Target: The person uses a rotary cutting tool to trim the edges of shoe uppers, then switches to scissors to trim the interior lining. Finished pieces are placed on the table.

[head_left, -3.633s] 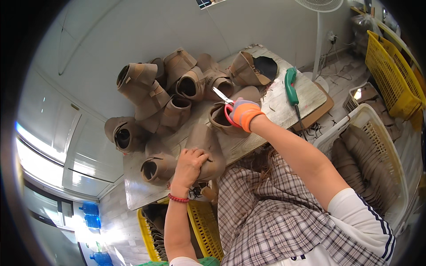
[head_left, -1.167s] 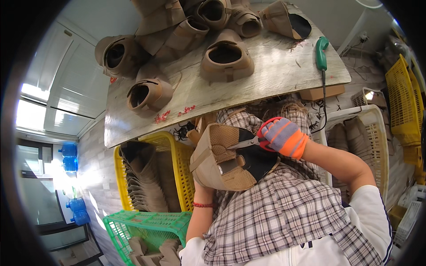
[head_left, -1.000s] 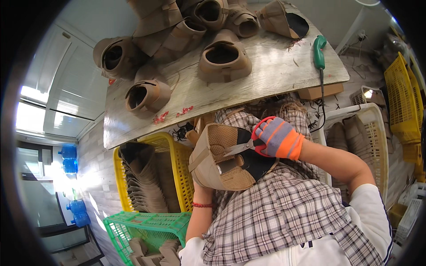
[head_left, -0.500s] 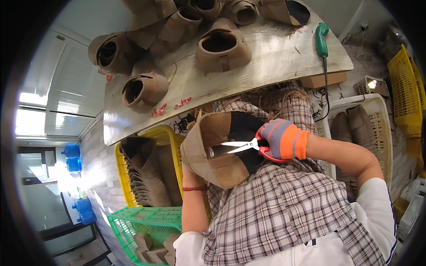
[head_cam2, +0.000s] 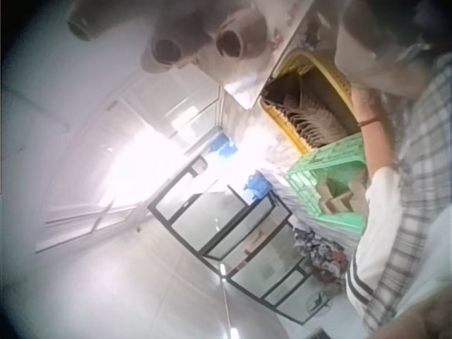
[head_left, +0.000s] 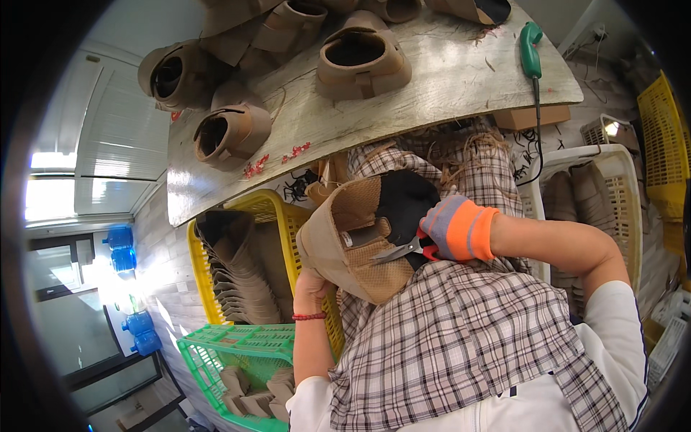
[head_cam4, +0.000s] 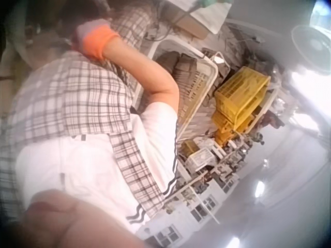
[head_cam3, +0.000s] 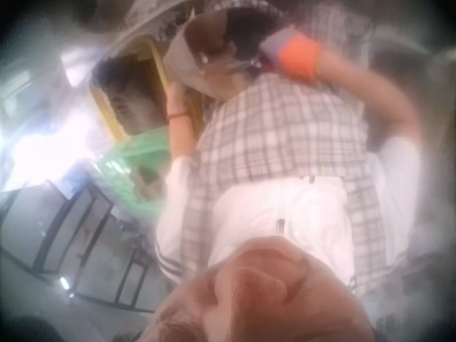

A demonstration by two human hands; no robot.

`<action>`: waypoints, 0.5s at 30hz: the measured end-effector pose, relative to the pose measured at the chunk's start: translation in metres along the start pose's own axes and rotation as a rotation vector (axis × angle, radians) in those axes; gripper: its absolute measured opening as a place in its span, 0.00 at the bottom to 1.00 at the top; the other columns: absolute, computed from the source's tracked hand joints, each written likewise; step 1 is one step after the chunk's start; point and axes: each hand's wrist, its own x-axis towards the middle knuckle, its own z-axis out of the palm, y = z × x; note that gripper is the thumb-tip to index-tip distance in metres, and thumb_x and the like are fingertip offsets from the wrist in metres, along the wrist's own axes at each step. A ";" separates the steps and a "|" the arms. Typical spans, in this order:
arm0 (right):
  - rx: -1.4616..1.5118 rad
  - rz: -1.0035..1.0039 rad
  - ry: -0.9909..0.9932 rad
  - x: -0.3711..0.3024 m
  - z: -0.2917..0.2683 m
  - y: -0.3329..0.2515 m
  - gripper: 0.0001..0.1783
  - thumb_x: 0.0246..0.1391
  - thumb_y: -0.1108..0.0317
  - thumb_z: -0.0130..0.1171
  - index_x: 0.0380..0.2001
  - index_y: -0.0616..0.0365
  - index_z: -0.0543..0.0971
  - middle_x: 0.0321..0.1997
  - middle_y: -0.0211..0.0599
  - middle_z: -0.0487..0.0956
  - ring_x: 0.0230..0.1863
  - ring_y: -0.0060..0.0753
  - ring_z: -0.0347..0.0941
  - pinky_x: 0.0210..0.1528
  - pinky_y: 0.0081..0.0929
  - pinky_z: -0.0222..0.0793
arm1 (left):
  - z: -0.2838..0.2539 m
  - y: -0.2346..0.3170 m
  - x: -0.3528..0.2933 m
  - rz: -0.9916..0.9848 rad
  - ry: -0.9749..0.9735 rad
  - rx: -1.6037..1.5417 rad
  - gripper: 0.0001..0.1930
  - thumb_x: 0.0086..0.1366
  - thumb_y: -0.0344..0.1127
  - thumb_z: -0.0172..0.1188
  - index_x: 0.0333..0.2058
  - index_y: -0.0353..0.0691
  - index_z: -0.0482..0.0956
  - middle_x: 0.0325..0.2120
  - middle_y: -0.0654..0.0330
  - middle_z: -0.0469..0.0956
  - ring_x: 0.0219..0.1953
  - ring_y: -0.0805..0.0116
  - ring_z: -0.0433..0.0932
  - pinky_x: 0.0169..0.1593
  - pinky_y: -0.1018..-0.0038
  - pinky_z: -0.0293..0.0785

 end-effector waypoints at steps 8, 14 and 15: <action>0.119 -0.035 0.311 -0.016 0.006 0.021 0.16 0.45 0.56 0.65 0.33 0.56 0.82 0.29 0.40 0.81 0.33 0.44 0.79 0.35 0.36 0.75 | 0.003 -0.007 -0.003 0.029 0.020 0.132 0.26 0.46 0.16 0.68 0.46 0.41 0.75 0.47 0.57 0.77 0.51 0.60 0.75 0.54 0.65 0.75; 0.132 -0.110 0.281 -0.008 0.016 0.012 0.17 0.46 0.56 0.63 0.38 0.54 0.82 0.32 0.38 0.82 0.36 0.43 0.80 0.38 0.32 0.75 | 0.010 -0.008 -0.005 0.096 -0.032 0.125 0.19 0.46 0.20 0.71 0.34 0.42 0.72 0.35 0.63 0.76 0.41 0.67 0.76 0.47 0.71 0.75; 0.097 -0.100 0.247 -0.006 0.015 0.011 0.17 0.46 0.55 0.63 0.37 0.54 0.82 0.31 0.39 0.82 0.36 0.42 0.79 0.39 0.33 0.75 | 0.014 -0.007 -0.007 0.091 -0.032 0.132 0.18 0.46 0.20 0.71 0.33 0.42 0.72 0.33 0.64 0.76 0.39 0.68 0.76 0.45 0.73 0.75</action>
